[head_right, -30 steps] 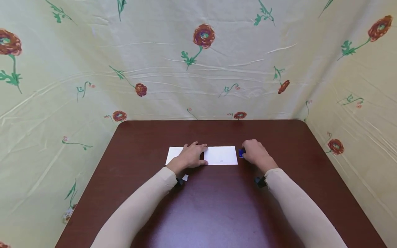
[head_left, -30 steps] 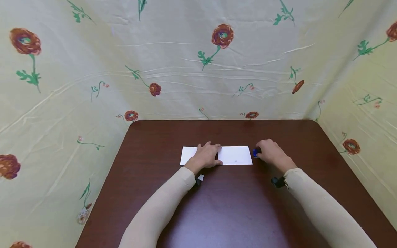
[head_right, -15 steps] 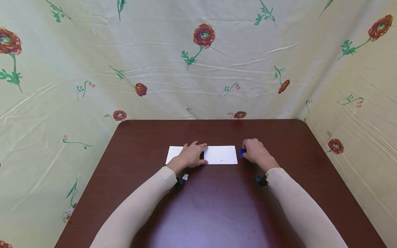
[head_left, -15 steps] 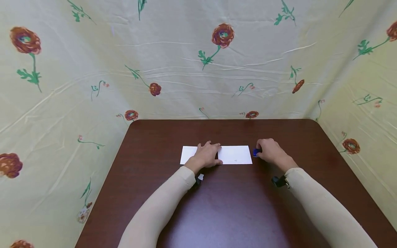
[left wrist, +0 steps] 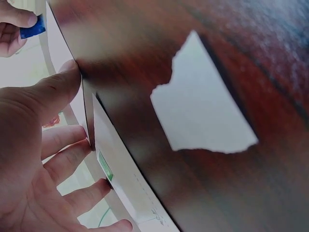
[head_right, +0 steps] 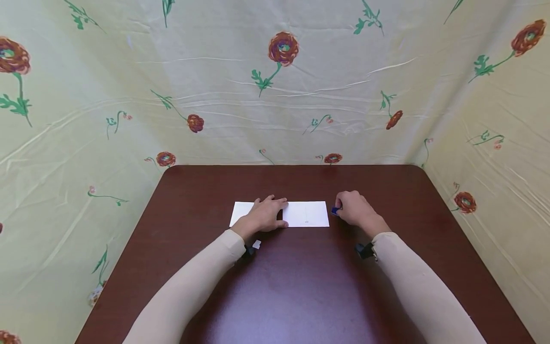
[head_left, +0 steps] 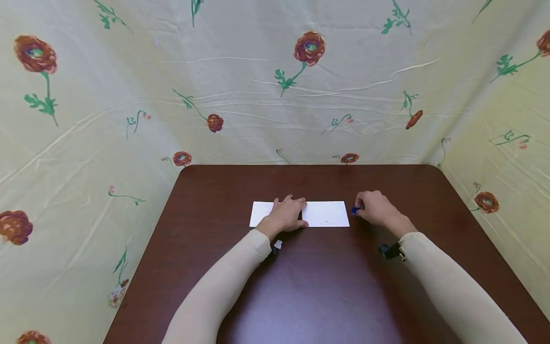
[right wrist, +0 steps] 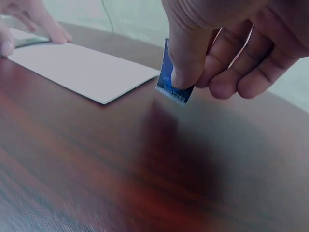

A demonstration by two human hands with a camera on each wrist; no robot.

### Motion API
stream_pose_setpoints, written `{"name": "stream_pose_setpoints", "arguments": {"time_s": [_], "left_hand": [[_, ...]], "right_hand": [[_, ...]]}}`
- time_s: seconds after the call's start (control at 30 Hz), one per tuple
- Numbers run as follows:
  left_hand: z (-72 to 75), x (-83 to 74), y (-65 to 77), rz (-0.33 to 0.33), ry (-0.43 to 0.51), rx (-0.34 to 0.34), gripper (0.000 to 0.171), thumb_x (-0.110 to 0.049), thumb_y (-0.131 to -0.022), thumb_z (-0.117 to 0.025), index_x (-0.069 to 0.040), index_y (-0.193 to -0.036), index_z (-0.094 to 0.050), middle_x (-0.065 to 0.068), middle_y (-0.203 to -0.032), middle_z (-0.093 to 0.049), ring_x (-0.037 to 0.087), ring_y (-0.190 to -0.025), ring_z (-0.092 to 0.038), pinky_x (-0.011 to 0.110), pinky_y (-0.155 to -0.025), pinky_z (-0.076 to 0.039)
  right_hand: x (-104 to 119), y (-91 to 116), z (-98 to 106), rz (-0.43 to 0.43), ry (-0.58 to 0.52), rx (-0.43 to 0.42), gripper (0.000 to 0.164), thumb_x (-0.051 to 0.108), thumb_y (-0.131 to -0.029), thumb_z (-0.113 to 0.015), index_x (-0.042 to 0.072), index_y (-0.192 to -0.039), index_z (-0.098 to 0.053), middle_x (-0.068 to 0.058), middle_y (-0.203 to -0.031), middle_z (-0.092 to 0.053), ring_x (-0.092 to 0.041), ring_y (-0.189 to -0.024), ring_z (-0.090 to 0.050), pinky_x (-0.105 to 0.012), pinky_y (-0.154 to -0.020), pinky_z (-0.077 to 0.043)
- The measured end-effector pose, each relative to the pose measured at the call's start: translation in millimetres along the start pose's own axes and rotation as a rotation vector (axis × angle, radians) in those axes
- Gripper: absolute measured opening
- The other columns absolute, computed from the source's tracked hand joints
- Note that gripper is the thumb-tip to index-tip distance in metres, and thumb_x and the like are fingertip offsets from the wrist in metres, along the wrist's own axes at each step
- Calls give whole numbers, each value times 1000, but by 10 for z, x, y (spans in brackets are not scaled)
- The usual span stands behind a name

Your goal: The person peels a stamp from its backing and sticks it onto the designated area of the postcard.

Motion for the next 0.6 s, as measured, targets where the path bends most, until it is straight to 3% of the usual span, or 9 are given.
{"name": "stream_pose_setpoints", "arguments": {"time_s": [0.27,0.6], "left_hand": [[-7,-1,5,9,20,5,67,-50,-88,-72,-20,-145,-53,-6,-160,-39,33,-150,-30,68,-112,-26],[-11,-16,20,12,13,-8,65,-50,-89,-71,-20,-144,-54,-5,-160,-39,34,-150,-30,68,-113,-25]], "right_hand": [[281,76,174,101,4,-36,13,16,-84,-79,11,-86,-67,0,-75,-60,-17,-69,-53,-31,-62,-47],[720,207,295,203,1,-20,8,8,-83,-73,12,-87,-67,2,-73,-59,-15,-67,-52,-28,-61,-46]]}}
Point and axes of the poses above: each hand's wrist, its own y-axis away from the middle knuckle, its own z-axis out of the back of the hand, x = y × z, the point moved 6 cm from there along -y, towards the middle knuckle
